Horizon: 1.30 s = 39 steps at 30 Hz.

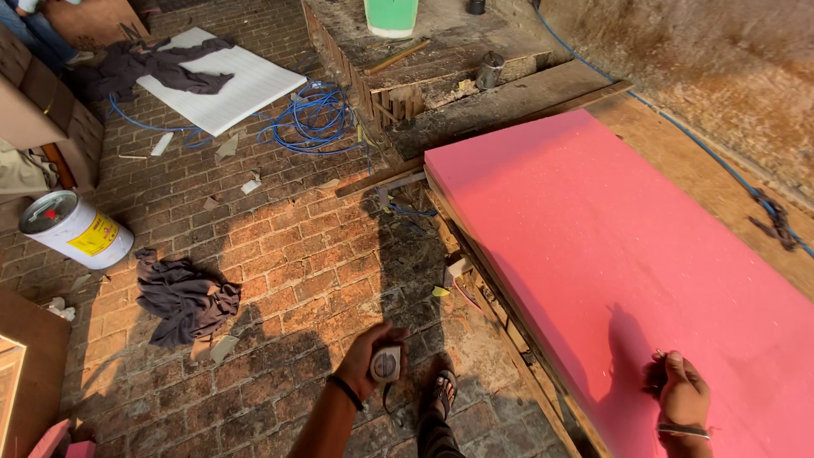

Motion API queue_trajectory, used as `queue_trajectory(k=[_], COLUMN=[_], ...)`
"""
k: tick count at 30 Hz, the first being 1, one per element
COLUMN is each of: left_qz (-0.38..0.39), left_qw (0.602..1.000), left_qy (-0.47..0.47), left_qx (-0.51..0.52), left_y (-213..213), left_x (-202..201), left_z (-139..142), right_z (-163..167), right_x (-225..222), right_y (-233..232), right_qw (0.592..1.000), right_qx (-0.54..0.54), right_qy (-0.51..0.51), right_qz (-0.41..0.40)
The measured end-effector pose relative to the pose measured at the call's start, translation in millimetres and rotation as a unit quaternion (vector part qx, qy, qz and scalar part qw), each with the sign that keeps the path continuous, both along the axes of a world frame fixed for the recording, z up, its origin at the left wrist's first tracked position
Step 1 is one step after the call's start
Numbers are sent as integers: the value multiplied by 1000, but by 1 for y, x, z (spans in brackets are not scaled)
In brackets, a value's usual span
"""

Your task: The person measures a large pink foam sheet with a tape measure, aligns a wooden straightedge across it, and cuts the foam along the straightedge with a knife. They lift and bend the cut strip free, move pieces aside, and take further measurements on the remaining sheet.

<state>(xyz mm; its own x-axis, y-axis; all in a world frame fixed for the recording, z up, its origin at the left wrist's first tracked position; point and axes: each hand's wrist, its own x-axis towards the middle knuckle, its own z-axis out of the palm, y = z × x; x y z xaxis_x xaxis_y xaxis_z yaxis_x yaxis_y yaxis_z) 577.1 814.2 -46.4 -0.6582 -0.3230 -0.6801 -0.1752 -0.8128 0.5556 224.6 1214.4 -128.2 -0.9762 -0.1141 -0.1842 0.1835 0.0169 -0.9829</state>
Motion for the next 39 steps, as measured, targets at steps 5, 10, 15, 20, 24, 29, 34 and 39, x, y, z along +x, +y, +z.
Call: queue_trajectory(k=[5, 10, 15, 20, 24, 29, 34, 39], left_qz=[-1, 5, -55, -170, -214, -347, -356, -385], left_qw=[999, 997, 989, 955, 919, 837, 708, 640], left_qy=[53, 40, 47, 58, -44, -102, -84, -10], left_qx=[-10, -64, -132, -236, -328, -410, -604, -665], left_y=[-116, -219, -314, -397, -455, -497, -494, -475], left_x=[-78, -143, -224, -321, -404, -477, -548, -576], left_z=[27, 35, -6, -76, -92, -102, -146, -176], right_z=[5, 47, 69, 33, 1, -22, -33, -28], right_x=[-70, -89, -102, -140, -182, -182, -162, -152], right_y=[-168, -328, -442, -524, -594, -639, -622, -597], right_qw=[993, 985, 977, 974, 989, 994, 972, 945], right_qx=[-106, -126, -95, -60, -7, 89, 233, 324], right_qy=[1, -2, -14, -17, -23, 50, 25, 44], right_qz=[52, 119, 192, 216, 147, 36, -28, -20])
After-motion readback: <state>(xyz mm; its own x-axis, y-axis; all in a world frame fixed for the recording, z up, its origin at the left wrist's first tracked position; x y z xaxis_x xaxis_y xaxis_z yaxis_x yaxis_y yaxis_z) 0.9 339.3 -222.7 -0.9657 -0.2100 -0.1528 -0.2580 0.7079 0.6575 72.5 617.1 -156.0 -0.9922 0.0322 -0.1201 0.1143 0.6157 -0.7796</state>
